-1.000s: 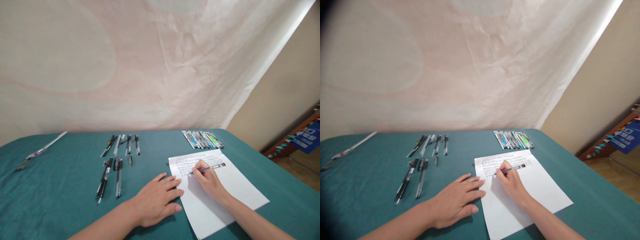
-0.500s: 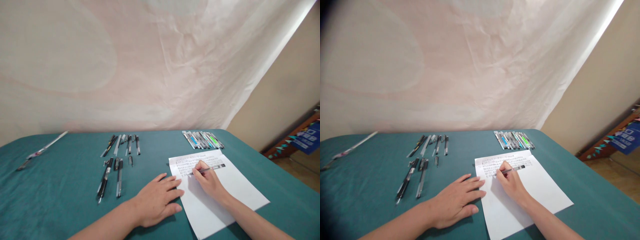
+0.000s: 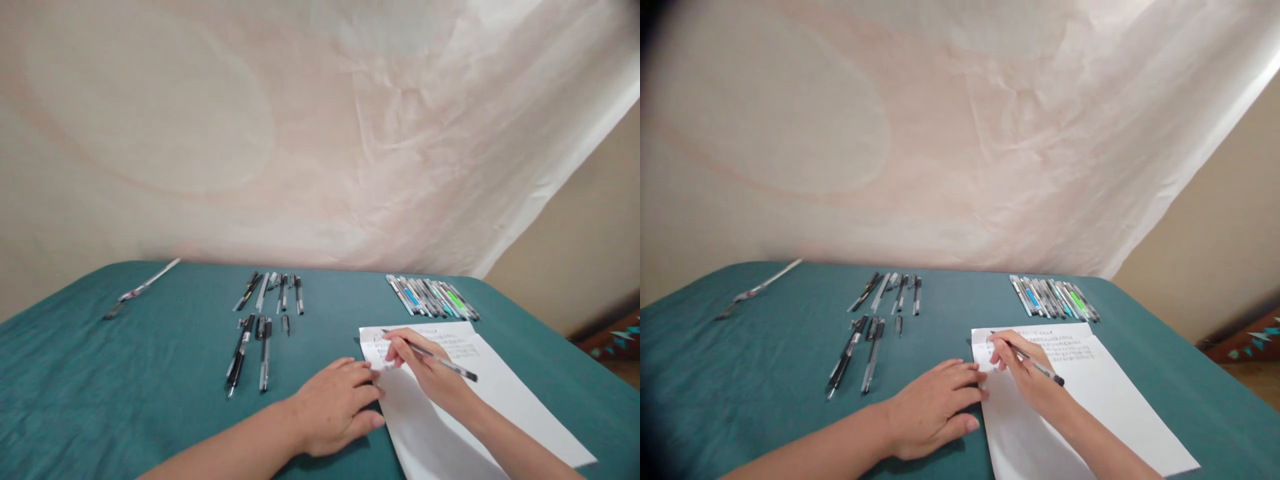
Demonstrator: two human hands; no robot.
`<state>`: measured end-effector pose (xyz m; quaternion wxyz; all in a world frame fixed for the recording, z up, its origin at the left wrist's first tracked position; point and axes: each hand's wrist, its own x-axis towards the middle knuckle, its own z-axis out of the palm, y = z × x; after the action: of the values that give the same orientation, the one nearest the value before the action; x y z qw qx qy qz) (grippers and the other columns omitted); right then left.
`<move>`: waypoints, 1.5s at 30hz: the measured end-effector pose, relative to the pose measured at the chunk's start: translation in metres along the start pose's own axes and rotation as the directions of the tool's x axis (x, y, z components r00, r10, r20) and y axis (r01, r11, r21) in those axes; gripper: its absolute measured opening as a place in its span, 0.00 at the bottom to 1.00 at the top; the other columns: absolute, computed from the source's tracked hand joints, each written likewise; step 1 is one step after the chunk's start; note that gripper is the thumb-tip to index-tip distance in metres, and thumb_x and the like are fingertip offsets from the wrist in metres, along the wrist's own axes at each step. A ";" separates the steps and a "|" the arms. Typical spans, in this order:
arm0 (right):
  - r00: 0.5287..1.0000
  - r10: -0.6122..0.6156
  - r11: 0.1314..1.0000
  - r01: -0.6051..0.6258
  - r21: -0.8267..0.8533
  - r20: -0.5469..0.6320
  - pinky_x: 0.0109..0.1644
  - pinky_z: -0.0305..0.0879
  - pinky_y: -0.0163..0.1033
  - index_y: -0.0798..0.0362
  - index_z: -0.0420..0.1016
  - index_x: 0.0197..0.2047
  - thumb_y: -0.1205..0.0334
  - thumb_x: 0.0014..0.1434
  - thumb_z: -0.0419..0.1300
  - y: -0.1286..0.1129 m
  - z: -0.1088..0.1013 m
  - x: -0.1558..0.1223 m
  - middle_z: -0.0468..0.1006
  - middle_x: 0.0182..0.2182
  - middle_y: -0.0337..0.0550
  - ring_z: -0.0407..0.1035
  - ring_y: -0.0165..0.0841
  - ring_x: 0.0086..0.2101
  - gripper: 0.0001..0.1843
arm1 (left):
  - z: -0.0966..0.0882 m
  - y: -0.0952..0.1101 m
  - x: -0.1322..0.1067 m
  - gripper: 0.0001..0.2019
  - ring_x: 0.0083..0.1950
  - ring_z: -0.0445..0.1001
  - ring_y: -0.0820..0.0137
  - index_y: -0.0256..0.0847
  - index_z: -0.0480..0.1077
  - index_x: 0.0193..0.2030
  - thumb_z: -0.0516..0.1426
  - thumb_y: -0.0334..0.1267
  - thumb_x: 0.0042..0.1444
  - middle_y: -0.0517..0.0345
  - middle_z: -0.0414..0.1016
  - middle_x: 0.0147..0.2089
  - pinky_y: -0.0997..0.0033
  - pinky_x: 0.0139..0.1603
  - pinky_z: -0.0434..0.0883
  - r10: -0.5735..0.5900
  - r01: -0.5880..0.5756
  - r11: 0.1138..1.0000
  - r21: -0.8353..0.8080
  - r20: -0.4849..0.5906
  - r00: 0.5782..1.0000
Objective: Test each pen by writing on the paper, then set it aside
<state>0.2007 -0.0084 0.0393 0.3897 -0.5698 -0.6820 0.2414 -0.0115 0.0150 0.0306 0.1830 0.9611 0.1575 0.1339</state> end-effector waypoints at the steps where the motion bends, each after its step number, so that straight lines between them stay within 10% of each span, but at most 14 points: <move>1: 0.996 -0.054 0.999 0.054 -0.005 0.069 0.35 0.63 0.35 0.50 0.70 0.40 0.55 0.62 0.46 -0.009 0.004 0.009 0.74 0.27 0.39 0.68 0.31 0.28 0.14 | 0.000 0.000 0.000 0.18 0.60 0.59 0.64 0.42 0.64 0.54 0.47 0.45 0.61 0.52 0.65 0.58 0.63 0.62 0.53 -0.014 0.014 1.000 -0.002 -0.013 1.000; 8: 0.856 -0.388 0.899 0.433 -0.064 0.343 0.37 0.63 0.34 0.50 0.69 0.46 0.57 0.54 0.60 -0.048 0.073 0.085 0.75 0.37 0.42 0.69 0.32 0.33 0.16 | 0.000 0.001 -0.003 0.20 0.60 0.59 0.61 0.39 0.64 0.54 0.47 0.47 0.60 0.51 0.64 0.59 0.62 0.60 0.57 -0.090 0.090 0.996 -0.003 -0.012 0.996; 17: 0.780 -0.419 0.775 0.574 -0.265 0.465 0.44 0.61 0.39 0.52 0.67 0.48 0.63 0.50 0.63 -0.052 0.129 0.117 0.74 0.41 0.46 0.67 0.38 0.41 0.21 | -0.007 0.002 -0.005 0.21 0.60 0.59 0.58 0.39 0.63 0.55 0.48 0.47 0.59 0.49 0.63 0.59 0.60 0.60 0.55 -0.074 0.074 0.996 -0.048 -0.004 0.997; 37: 0.867 -0.369 0.774 0.486 -0.405 0.335 0.35 0.60 0.34 0.51 0.66 0.43 0.68 0.51 0.55 -0.053 0.111 0.104 0.76 0.31 0.40 0.70 0.33 0.30 0.14 | -0.003 -0.001 -0.003 0.16 0.56 0.64 0.58 0.43 0.67 0.51 0.53 0.38 0.56 0.52 0.67 0.55 0.62 0.58 0.58 -0.156 0.115 0.946 -0.304 -0.116 0.981; 45: 0.959 -0.283 0.944 0.284 -0.171 0.029 0.34 0.63 0.31 0.51 0.64 0.41 0.69 0.50 0.56 -0.031 0.040 0.070 0.74 0.30 0.36 0.69 0.27 0.28 0.13 | 0.013 -0.024 0.008 0.06 0.37 0.70 0.67 0.38 0.65 0.38 0.49 0.37 0.59 0.54 0.70 0.36 0.69 0.37 0.68 -0.545 0.202 0.665 -0.719 -0.283 0.789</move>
<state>0.1466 0.0570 0.0578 0.3678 -0.4971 -0.7760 0.1239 -0.0062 0.0357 0.0113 0.4870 0.7142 0.3406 0.3698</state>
